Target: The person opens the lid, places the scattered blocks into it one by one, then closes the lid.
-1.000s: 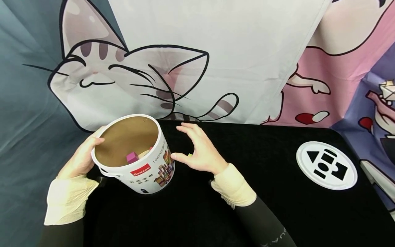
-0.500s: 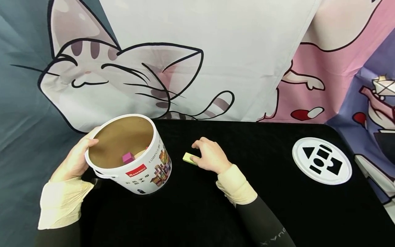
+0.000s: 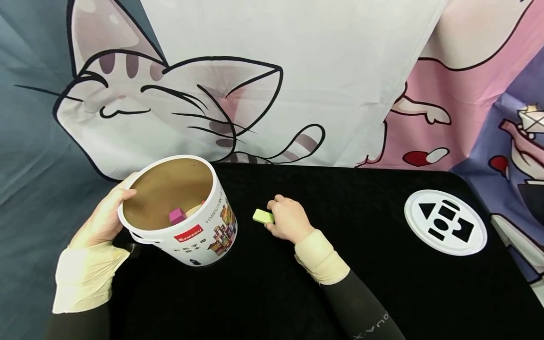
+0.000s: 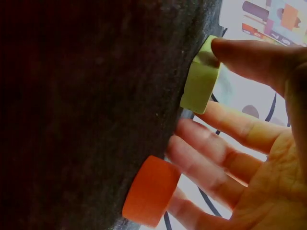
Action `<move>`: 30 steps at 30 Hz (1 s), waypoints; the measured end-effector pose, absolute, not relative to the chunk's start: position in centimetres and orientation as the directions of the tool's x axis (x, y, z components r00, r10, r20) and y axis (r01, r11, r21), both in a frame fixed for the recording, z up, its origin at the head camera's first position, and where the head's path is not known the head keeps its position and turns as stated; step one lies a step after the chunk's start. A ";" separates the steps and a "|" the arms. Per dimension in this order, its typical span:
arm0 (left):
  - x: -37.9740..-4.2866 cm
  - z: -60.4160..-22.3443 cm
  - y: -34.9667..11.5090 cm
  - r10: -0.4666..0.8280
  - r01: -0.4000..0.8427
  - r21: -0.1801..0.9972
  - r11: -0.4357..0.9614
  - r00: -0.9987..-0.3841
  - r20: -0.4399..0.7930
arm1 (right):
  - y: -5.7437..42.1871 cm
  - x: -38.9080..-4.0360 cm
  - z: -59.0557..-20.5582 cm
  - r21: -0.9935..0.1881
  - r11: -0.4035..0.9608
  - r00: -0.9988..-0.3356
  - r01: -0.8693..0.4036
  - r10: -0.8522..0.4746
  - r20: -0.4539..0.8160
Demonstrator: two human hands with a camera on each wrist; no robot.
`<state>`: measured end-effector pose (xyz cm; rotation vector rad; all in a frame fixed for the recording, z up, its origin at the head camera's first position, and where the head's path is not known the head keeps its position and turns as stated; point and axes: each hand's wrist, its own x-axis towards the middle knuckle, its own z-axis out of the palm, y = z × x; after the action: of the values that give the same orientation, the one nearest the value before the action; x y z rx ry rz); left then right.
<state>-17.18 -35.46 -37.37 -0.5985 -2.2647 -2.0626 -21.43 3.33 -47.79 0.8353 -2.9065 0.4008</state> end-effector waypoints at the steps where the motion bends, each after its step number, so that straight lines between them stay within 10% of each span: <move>1: -17.2 -37.4 -35.4 0.266 0.292 0.955 0.052 -0.926 0.268 | 3.3 -21.4 -47.8 -0.221 0.817 -0.847 -0.532 -0.509 0.155; 30: -17.1 -37.3 -35.3 0.264 0.282 0.958 0.056 -0.929 0.259 | 3.3 -21.7 -48.1 -0.137 0.801 -0.812 -0.583 -0.565 0.149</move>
<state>-17.05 -35.34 -37.28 -0.5886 -2.2728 -2.0668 -21.66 3.34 -48.07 0.9217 -2.8854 0.2687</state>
